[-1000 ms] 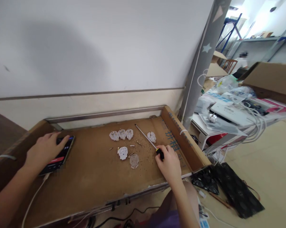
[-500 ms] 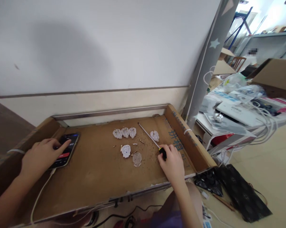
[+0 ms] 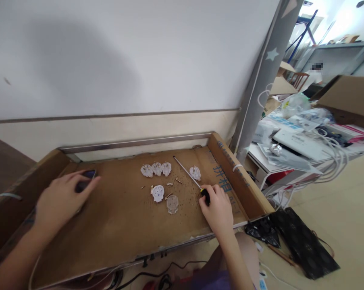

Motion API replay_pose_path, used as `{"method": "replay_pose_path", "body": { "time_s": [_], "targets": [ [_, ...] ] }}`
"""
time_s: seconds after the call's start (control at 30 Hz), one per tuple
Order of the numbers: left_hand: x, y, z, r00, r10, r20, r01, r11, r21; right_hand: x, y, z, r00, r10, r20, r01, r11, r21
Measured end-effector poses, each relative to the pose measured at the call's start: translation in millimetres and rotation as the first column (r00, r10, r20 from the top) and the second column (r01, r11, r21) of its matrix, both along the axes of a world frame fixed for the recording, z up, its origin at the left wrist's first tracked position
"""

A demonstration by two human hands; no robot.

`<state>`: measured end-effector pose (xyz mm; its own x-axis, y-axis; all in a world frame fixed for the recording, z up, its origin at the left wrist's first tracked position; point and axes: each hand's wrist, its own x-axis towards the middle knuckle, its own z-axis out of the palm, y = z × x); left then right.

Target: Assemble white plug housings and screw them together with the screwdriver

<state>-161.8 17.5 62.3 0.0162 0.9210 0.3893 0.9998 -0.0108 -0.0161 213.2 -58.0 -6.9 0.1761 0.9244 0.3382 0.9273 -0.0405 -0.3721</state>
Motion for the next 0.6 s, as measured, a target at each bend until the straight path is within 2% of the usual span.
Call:
{"method": "replay_pose_path", "body": {
  "time_s": [0.07, 0.1, 0.17, 0.23, 0.27, 0.3, 0.43, 0.53, 0.6],
  "targets": [
    [40, -10, -3.1, 0.973, -0.221, 0.07, 0.225, 0.974, -0.041, 0, 0, 0.2, 1.0, -0.001, 0.002, 0.001, 1.0, 0.002],
    [62, -14, -6.3, 0.929, -0.351, 0.121, 0.359, 0.932, -0.056, 0, 0, 0.3, 1.0, -0.001, 0.004, 0.001, 1.0, 0.003],
    [101, -18, -15.3, 0.79, -0.572, 0.221, 0.602, 0.793, -0.098, 0, -1, 0.1, 1.0, 0.0, 0.008, 0.0, 1.0, 0.009],
    [130, -20, -25.9, 0.654, -0.69, 0.31, 0.749, 0.649, -0.135, -1, -1, -0.2, 1.0, 0.004, 0.013, -0.004, 1.0, 0.015],
    [140, -20, -31.1, 0.608, -0.717, 0.34, 0.788, 0.598, -0.149, -1, -1, -0.3, 1.0, 0.005, 0.015, -0.005, 1.0, 0.018],
    [147, -21, -35.8, 0.587, -0.723, 0.363, 0.804, 0.574, -0.157, -1, -2, -0.4, 1.0, 0.005, 0.017, -0.005, 1.0, 0.02],
    [156, -22, -45.5, 0.591, -0.71, 0.383, 0.798, 0.585, -0.146, -1, -1, -0.2, 1.0, 0.002, 0.02, -0.003, 1.0, 0.018],
    [150, -23, -41.0, 0.582, -0.745, 0.325, 0.804, 0.588, -0.091, -1, 0, 0.4, 1.0, 0.007, 0.021, -0.007, 1.0, 0.014],
    [134, -25, -34.1, 0.615, -0.748, 0.248, 0.775, 0.631, -0.018, -1, 0, 0.7, 1.0, 0.007, 0.024, -0.007, 1.0, 0.015]
  ]
}}
